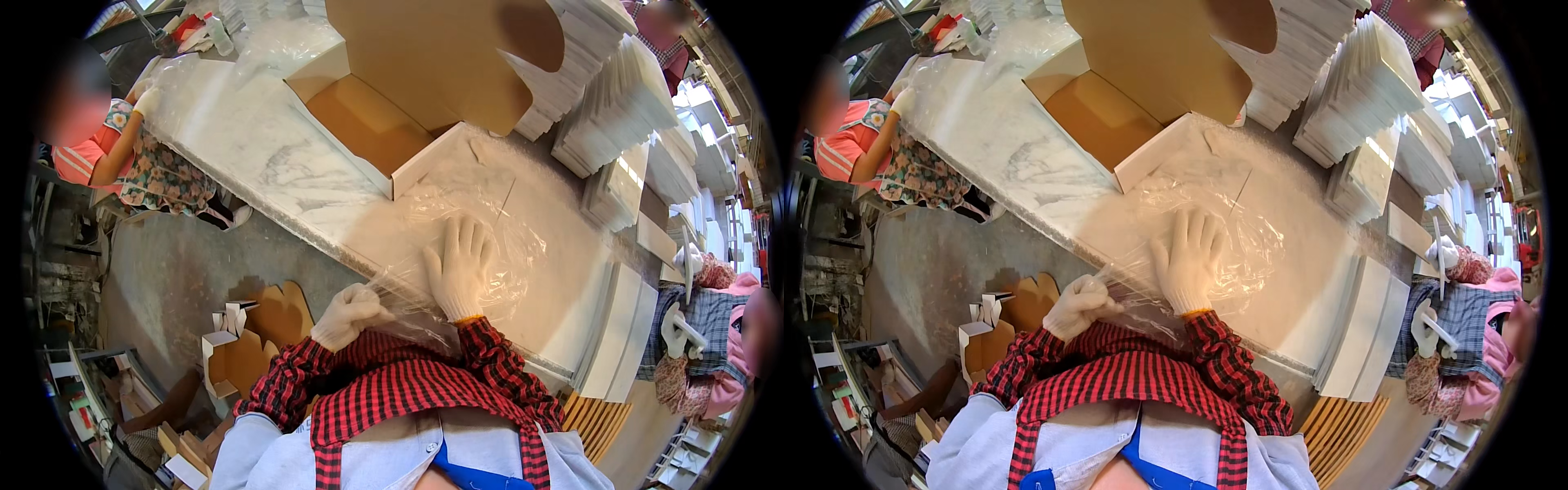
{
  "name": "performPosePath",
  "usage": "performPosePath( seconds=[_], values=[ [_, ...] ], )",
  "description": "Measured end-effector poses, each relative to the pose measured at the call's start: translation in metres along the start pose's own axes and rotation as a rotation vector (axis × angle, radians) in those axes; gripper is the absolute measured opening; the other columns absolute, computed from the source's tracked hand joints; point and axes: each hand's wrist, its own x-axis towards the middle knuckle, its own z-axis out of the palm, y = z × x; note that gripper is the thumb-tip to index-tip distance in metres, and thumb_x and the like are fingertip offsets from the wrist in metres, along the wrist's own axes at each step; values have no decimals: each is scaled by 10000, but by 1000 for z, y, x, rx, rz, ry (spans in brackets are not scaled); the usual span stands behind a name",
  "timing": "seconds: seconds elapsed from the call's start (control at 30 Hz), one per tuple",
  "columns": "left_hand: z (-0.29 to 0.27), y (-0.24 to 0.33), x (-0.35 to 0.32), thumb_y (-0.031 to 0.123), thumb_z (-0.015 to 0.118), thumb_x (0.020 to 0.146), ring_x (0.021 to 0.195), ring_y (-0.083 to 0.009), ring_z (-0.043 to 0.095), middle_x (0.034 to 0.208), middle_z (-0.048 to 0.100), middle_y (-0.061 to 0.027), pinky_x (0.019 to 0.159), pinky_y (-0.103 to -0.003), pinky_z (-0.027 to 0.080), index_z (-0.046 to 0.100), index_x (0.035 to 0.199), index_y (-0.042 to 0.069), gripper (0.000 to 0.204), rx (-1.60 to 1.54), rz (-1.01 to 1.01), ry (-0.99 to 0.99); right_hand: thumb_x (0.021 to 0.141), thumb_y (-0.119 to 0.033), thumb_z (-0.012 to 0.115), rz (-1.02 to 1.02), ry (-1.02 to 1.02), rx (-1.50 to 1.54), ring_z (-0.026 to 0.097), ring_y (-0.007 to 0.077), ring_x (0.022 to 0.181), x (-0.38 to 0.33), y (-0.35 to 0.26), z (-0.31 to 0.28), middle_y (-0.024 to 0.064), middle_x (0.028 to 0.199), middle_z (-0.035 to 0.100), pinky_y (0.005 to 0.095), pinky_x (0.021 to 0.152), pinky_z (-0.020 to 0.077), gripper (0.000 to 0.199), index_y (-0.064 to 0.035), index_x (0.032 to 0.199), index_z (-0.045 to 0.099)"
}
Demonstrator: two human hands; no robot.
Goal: The person wraps flat rectangular items in plastic film, folds them, and places them into cardboard boxes. They repeat this process with multiple items, stacking wrapped units and closing the boxes. Other workers are visible nearby handling similar materials.
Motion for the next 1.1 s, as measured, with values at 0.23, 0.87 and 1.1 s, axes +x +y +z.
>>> performPosePath(
  seconds=[0.23,0.87,1.1],
  values=[
    [-40,14,-44,-111,667,859,752,-175,572,788,527,-15,817,-378,544,447,787,124,330,26,284,363,926,-465,681,-64,14,-79,411,460,1370,7,-8,-3,245,1448,506,603,1176,281,698,-26,1450,538],
    [52,28,44,134,647,960,1023,-326,664,1030,696,-138,929,-420,527,697,1040,28,142,1518,528,-727,886,-621,665,-107,-131,-237,388,493,1464,-4,-22,-12,257,1598,445,740,1125,274,784,-226,1551,540],
    [64,69,56,83,667,924,968,-331,652,1009,680,-115,902,-408,534,684,1008,53,91,1335,734,-633,927,-521,639,-226,-105,-186,369,503,1471,4,1,7,220,1607,445,712,1160,260,669,-243,1532,566]
  ],
)
